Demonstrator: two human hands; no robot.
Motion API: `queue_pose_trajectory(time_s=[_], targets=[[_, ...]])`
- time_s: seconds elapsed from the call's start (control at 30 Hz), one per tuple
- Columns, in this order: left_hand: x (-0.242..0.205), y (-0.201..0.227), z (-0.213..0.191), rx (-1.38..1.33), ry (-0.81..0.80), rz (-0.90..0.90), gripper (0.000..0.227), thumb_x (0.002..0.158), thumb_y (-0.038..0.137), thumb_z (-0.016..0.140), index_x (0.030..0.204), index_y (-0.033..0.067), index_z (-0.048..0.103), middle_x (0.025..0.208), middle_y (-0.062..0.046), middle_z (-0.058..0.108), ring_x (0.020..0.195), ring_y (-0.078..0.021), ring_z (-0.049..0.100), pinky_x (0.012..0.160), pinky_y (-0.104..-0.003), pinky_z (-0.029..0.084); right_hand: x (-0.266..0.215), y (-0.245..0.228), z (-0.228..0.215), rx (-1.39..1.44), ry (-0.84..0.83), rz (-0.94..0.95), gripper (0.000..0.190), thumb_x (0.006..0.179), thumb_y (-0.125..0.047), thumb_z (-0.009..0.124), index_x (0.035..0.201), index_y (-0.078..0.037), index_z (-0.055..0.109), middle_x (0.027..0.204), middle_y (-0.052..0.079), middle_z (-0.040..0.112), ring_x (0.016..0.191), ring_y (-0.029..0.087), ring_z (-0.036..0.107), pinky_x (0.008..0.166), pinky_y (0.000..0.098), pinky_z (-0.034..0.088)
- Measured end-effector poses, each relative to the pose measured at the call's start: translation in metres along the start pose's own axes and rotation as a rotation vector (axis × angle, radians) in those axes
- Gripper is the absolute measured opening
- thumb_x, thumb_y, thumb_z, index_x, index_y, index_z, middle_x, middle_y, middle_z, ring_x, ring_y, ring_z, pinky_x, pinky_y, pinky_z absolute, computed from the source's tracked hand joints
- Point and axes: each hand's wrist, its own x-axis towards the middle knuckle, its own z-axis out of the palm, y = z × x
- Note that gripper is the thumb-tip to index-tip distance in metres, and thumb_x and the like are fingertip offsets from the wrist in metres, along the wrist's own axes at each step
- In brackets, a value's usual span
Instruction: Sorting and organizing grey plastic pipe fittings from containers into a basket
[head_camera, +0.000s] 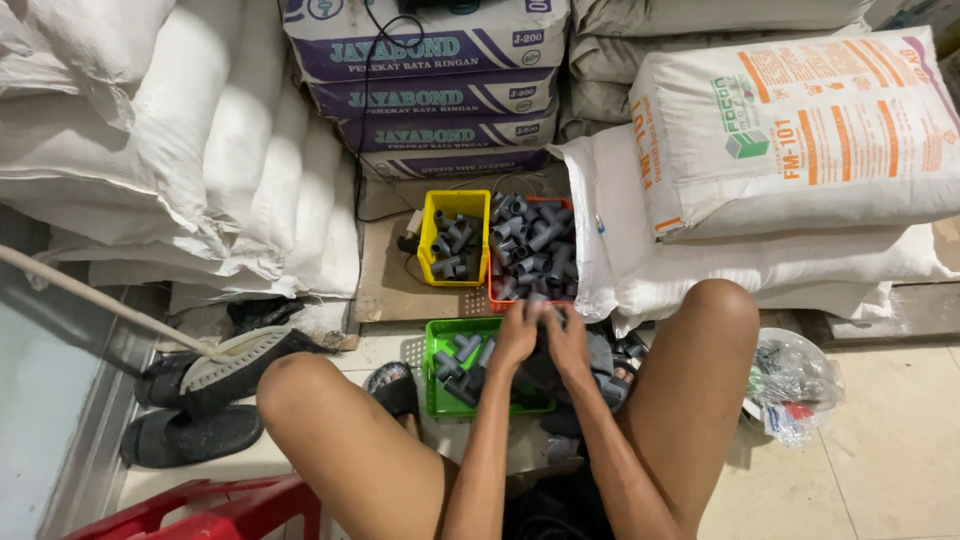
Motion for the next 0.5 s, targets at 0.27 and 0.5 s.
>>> queue_pose_trajectory(time_s=[0.27,0.5], targets=[[0.014,-0.044,0.0,-0.046,0.096,-0.16,0.045,0.106,0.036,0.037,0.125,0.0077,0.066,0.129,-0.022,0.066,0.128,-0.04,0.057,0.107,-0.052,0.046,-0.005,0.008,0.011,-0.306,-0.163,0.14,0.051,0.092,-0.056,0.068,0.099,-0.006,0.078,0.087,0.019,0.076,0.091,0.037,0.075,0.075,0.0472,0.058],[-0.03,-0.004,-0.042,0.008,0.002,-0.418,0.112,0.088,0.091,0.04,0.154,-0.0006,0.039,0.153,-0.027,0.044,0.145,-0.0409,0.04,0.115,-0.058,0.033,0.002,0.026,-0.007,-0.448,-0.294,0.059,0.041,0.09,-0.039,0.076,0.099,0.001,0.078,0.087,0.027,0.075,0.095,0.046,0.074,0.077,0.0513,0.057]])
